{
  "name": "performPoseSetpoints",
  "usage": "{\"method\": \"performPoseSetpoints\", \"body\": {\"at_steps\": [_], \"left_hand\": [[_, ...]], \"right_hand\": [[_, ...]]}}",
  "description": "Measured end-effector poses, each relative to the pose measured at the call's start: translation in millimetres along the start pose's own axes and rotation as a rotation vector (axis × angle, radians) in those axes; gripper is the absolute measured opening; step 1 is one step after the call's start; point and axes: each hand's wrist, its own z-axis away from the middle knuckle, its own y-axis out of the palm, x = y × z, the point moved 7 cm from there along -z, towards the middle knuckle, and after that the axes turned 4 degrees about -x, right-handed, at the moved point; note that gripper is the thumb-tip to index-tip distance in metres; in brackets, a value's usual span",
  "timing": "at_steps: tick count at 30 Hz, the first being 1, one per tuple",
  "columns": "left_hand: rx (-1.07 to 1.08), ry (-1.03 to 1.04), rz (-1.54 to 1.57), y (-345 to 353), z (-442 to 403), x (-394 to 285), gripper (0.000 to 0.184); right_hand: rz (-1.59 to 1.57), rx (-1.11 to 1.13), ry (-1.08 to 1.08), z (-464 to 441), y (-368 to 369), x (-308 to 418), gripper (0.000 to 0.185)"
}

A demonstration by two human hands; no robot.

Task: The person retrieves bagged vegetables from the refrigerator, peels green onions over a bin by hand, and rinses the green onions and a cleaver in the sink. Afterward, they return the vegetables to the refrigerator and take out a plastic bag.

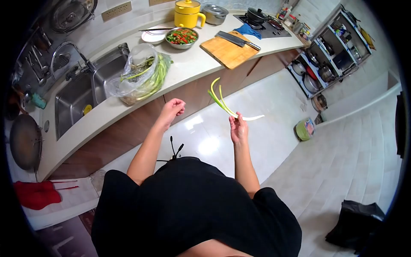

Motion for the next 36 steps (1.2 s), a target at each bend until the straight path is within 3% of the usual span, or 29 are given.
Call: {"method": "performPoseSetpoints", "body": {"at_steps": [7,10,20,28,29,31,32,35,36], "left_hand": [[-0.172,0.004,0.065,-88.6,-19.9,-20.1,0.014],[-0.236,-0.006,0.098,-110.0,-28.1,-19.9,0.016],[-0.488,0.086,0.13,-141.4,-77.0,-75.8,0.016],[-0.626,0.09,0.133,-151.6,-111.9,-78.1,0.014],[-0.657,0.079,0.084,-153.6,-109.8,-78.5,0.015],[-0.732,0.05,-0.021,-156.0,-101.6,-81.6,0.015],[-0.795,0.166,-0.204,-161.3,-101.1,-80.8,0.015],[-0.827,0.447,-1.177,-135.2,-92.2,-127.7,0.017],[-0.783,0.327,-1.132,-136.1,-96.0,-125.2,0.02]], "right_hand": [[0.055,0.129,0.175,-62.4,85.0,-60.1,0.024],[0.07,0.131,0.146,-109.7,108.6,-70.6,0.023],[0.215,0.178,0.335,-260.9,156.5,-103.9,0.016],[0.313,0.135,0.575,-305.3,175.3,-138.5,0.016],[0.295,0.089,0.572,-299.9,184.9,-133.2,0.017],[0.579,0.303,0.473,-304.4,190.4,-127.6,0.018],[0.668,0.282,0.469,-300.7,192.3,-123.6,0.019],[0.926,0.327,0.523,-298.3,194.5,-118.1,0.023],[1.051,0.358,0.517,-295.9,194.5,-117.1,0.024]]}}
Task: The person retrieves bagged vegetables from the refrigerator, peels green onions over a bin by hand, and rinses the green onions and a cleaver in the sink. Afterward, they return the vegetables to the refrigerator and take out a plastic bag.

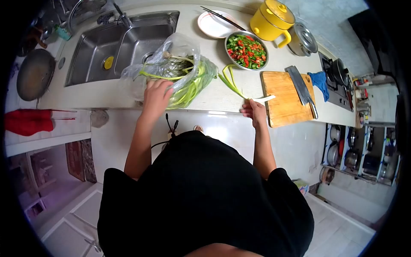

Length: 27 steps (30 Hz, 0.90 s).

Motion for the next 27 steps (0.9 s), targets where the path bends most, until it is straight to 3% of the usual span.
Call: {"method": "performPoseSetpoints", "body": {"at_steps": [4,5,9,11,13,15,18,25,27], "left_hand": [[0.286,-0.063,0.039,31.8,9.0,0.7,0.02],[0.301,-0.024,0.06,36.4,11.7,-6.1,0.02],[0.368,0.072,0.126,50.0,18.6,-29.9,0.026],[0.371,0.11,0.098,53.3,17.8,-32.8,0.027],[0.377,0.135,0.13,51.1,17.5,-33.5,0.032],[0.36,0.156,0.175,45.6,17.8,-32.8,0.032],[0.365,0.132,0.172,36.1,19.9,-27.2,0.035],[0.268,0.145,0.199,8.9,24.5,-12.8,0.038],[0.256,0.177,0.2,7.8,25.3,-11.9,0.037]], "right_hand": [[0.475,-0.054,-0.129,14.5,13.1,19.9,0.027],[0.447,-0.113,-0.24,31.3,31.2,44.1,0.029],[0.246,0.206,-0.603,69.6,150.4,104.5,0.02],[0.211,0.428,-0.985,92.0,226.6,131.4,0.014],[0.829,0.425,-1.138,68.1,281.3,130.0,0.014],[1.356,0.094,-1.163,20.3,302.2,129.1,0.015],[1.591,0.049,-1.111,-2.6,310.4,131.3,0.017],[1.743,0.088,-0.997,-23.5,303.7,122.9,0.02],[1.498,0.122,-1.045,0.0,298.8,146.6,0.019]]}}
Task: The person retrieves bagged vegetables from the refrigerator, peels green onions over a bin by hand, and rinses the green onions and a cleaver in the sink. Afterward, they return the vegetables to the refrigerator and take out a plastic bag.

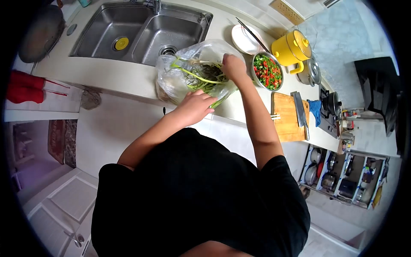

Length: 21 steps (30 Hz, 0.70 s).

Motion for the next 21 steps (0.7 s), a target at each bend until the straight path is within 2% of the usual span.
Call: {"method": "performPoseSetpoints", "body": {"at_steps": [2,7,10,14,16,19,21], "left_hand": [[0.017,0.018,0.004,-4.0,1.1,-0.7,0.036],[0.047,0.102,0.082,-4.4,4.1,-5.8,0.033],[0.093,0.132,0.125,-4.0,6.8,-5.8,0.032],[0.108,0.147,0.146,-2.5,8.1,1.8,0.032],[0.11,0.139,0.169,-4.7,9.0,6.2,0.032],[0.066,0.136,0.204,-13.6,7.0,13.1,0.031],[0.008,0.16,0.201,-19.7,5.0,15.9,0.031]], "right_hand": [[-0.216,-0.097,-0.049,6.3,-32.7,0.3,0.02],[-0.738,-0.087,0.199,43.9,-98.5,-5.0,0.016],[-1.111,-0.265,0.257,63.9,-132.0,-8.6,0.012],[-1.249,-0.662,0.227,98.5,-200.9,-3.2,0.01],[-1.372,-0.767,0.169,119.4,-229.6,-2.3,0.008],[-1.556,-0.783,0.027,154.5,-256.7,-11.9,0.007],[-1.685,-0.86,0.107,182.5,-260.0,-11.9,0.009]]}}
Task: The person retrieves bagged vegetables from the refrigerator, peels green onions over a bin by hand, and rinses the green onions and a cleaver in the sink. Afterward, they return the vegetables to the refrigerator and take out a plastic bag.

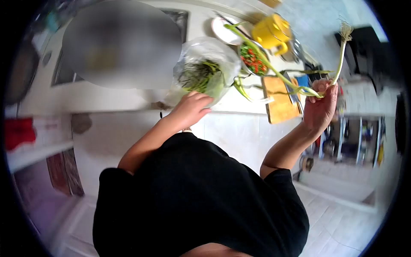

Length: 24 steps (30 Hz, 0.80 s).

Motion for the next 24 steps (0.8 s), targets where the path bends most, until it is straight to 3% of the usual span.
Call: {"method": "performPoseSetpoints", "body": {"at_steps": [4,7,10,15,18,24], "left_hand": [[-0.036,-0.147,0.154,-22.2,-18.2,1.7,0.024],[-0.211,-0.183,0.451,-22.9,-35.8,-15.0,0.012],[-0.248,-0.113,0.859,1.6,-44.8,-49.8,0.01],[0.258,-0.043,0.973,88.5,-42.3,-154.7,0.01],[0.68,0.057,0.876,158.6,-10.9,-224.8,0.026],[1.307,-0.204,1.145,253.0,113.1,-333.2,0.03]], "right_hand": [[0.089,-0.198,-0.011,58.8,-44.3,25.8,0.014],[0.083,-0.334,0.046,111.5,-75.3,25.6,0.014],[-0.006,-0.499,0.149,175.9,-105.5,11.9,0.014],[-0.075,-0.635,0.195,280.0,-140.7,5.4,0.015],[-0.062,-0.762,0.181,331.4,-150.6,15.1,0.017],[-0.054,-0.942,0.072,465.9,-162.8,50.0,0.022]]}}
